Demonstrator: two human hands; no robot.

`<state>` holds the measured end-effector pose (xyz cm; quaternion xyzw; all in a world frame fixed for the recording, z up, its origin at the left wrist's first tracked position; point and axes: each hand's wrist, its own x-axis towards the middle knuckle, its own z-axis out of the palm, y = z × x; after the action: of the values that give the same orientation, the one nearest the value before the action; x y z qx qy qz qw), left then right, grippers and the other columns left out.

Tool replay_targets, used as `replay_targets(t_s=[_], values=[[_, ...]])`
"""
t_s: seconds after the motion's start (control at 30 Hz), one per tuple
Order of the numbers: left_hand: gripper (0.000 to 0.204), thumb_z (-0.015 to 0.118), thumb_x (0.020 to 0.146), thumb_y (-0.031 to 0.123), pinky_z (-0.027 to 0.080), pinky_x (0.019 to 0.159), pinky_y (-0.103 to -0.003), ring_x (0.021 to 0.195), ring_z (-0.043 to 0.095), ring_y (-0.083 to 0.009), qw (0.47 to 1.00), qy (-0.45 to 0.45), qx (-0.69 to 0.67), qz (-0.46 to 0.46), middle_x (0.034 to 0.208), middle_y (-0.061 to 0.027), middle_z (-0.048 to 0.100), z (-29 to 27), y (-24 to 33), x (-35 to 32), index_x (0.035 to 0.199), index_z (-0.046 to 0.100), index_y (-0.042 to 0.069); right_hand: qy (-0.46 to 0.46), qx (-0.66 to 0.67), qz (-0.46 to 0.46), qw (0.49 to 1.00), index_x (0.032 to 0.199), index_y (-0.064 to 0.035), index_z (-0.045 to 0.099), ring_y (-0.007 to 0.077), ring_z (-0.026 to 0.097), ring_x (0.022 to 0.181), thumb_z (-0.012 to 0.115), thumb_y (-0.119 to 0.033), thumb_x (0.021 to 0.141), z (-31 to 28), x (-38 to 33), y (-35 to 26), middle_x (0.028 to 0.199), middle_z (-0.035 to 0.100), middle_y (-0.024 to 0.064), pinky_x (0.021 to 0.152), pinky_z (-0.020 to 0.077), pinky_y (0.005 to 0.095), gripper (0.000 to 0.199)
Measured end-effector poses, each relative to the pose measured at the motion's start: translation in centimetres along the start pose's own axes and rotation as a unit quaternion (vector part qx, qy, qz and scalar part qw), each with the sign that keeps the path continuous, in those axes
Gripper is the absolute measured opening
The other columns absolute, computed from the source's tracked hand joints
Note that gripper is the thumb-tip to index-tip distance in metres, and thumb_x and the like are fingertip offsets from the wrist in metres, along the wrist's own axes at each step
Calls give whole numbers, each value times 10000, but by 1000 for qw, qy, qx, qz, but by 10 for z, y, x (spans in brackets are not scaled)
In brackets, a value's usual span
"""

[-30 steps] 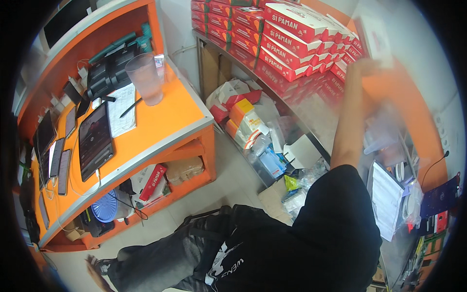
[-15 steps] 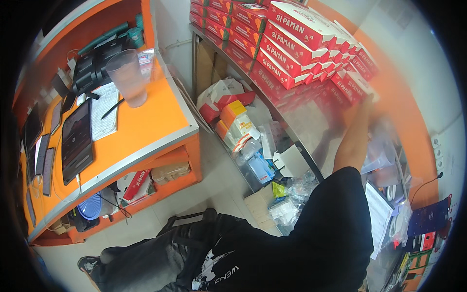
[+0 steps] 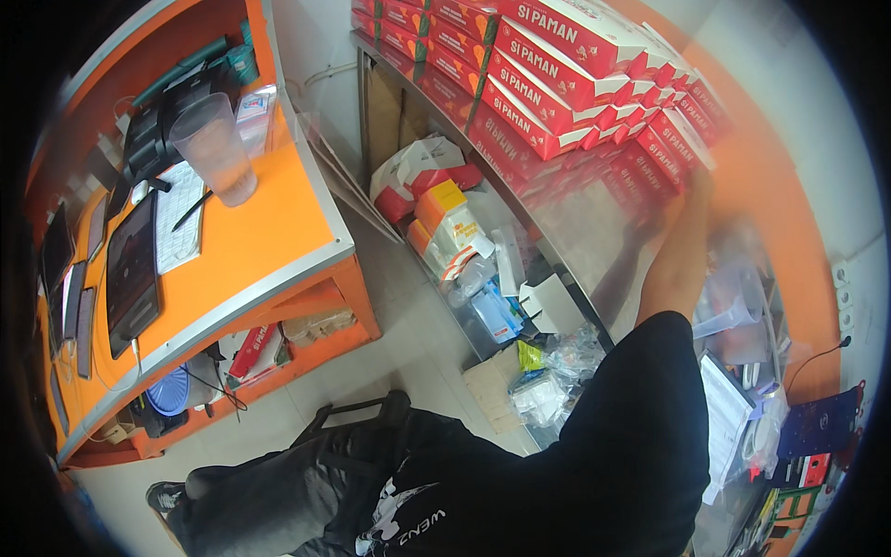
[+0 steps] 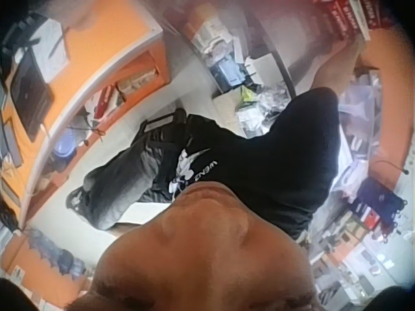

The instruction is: The person folds flat cardboard boxes into their three-dimensional form. They manipulate the flaps and tabs to lock the structure, then place the assembled boxes onto a nearby shelf. The process is repeated multiple times with identical boxes.

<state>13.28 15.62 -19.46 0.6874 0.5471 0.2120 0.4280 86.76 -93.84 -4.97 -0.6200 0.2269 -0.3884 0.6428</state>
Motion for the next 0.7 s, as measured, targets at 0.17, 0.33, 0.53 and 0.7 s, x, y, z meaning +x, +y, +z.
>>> replay_targets(t_s=[0.17, 0.33, 0.53, 0.7], values=[[540, 530, 1033, 309, 508, 995, -366, 1035, 637, -221, 1000, -1, -2, 4, 1173, -130, 647, 1, -2, -3, 1450, 388, -3, -6, 12, 18, 1000, 1263, 34, 567, 348, 713, 912, 659, -68, 900, 14, -37, -9, 1146, 669, 196, 675, 638, 433, 388], [525, 545, 1025, 293, 512, 982, -356, 1005, 644, -212, 1000, -2, -6, 11, 1138, -125, 659, 2, -4, -8, 1431, 399, -4, 35, -83, 8, 996, 1275, 66, 544, 366, 710, 945, 723, -177, 849, 2, -23, 3, 1168, 661, 231, 713, 630, 424, 523], [508, 564, 1014, 275, 517, 965, -344, 970, 653, -202, 999, 6, -28, 29, 1096, -119, 675, -28, -14, -30, 1409, 412, -6, 298, -513, -300, 747, 1437, 158, 427, 599, 415, 1358, 539, -655, 906, 42, 12, -30, 1467, 435, 368, 1090, 184, 815, 977], [494, 579, 1005, 259, 520, 951, -335, 940, 660, -193, 996, 30, -80, 23, 1062, -114, 687, -49, -35, -56, 1391, 423, -7, 98, -130, -652, 741, 1006, 48, 641, 266, 689, 824, 790, -172, 864, 154, -255, -179, 940, 699, 183, 725, 554, 397, 302]])
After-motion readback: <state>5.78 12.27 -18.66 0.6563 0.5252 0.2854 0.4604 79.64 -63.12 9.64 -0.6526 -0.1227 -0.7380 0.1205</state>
